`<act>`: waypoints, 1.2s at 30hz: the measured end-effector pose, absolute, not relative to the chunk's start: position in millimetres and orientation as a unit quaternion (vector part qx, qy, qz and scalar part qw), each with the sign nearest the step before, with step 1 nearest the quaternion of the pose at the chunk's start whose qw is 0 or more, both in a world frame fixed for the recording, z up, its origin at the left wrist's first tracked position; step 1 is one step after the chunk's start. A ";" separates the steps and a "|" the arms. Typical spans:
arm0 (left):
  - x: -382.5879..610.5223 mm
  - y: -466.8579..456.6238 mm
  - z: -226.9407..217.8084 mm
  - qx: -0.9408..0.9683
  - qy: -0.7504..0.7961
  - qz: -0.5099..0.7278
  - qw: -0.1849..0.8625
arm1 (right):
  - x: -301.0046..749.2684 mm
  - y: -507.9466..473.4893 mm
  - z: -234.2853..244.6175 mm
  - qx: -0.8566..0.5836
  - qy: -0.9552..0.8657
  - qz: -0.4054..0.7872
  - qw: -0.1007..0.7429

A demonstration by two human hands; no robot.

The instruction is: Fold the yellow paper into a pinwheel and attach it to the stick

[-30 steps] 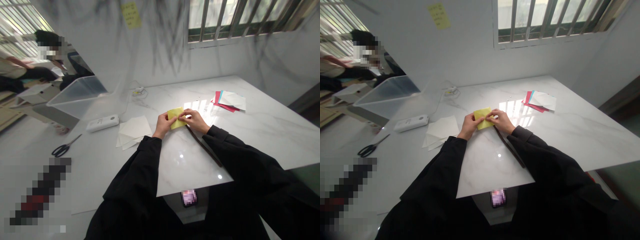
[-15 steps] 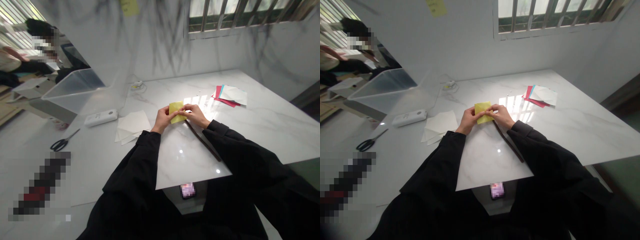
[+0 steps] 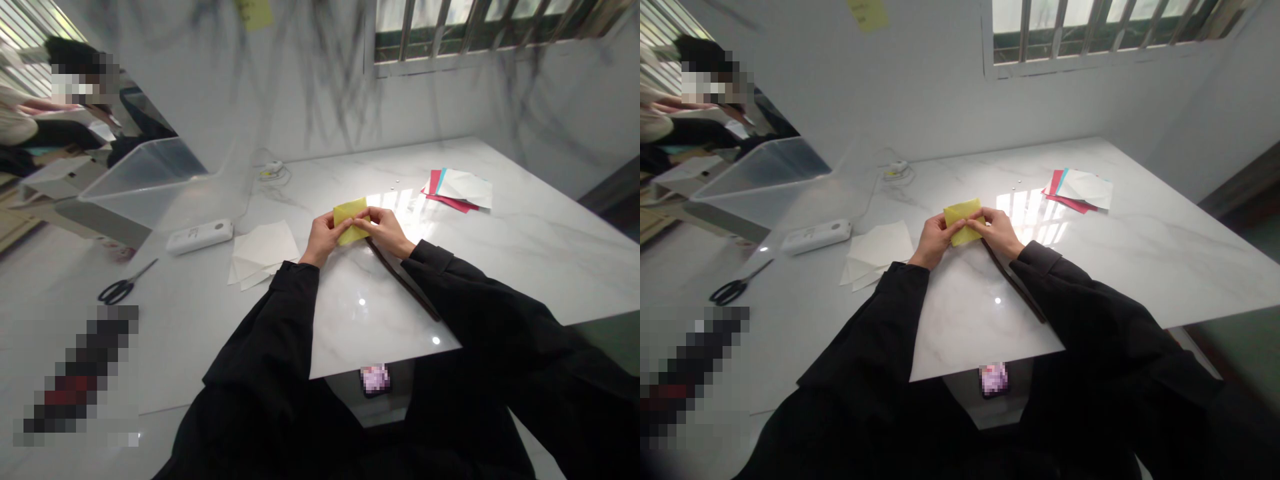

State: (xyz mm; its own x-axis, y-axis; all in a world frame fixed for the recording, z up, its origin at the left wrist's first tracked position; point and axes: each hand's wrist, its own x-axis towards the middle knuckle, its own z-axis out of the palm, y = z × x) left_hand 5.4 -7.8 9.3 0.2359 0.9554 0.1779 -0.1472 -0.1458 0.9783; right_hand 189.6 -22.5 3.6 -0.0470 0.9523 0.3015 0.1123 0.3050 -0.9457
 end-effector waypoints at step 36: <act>8.6 -9.9 9.9 0.529 0.385 0.524 0.545 | 185.6 -19.0 -2.2 -0.385 -0.554 0.467 0.572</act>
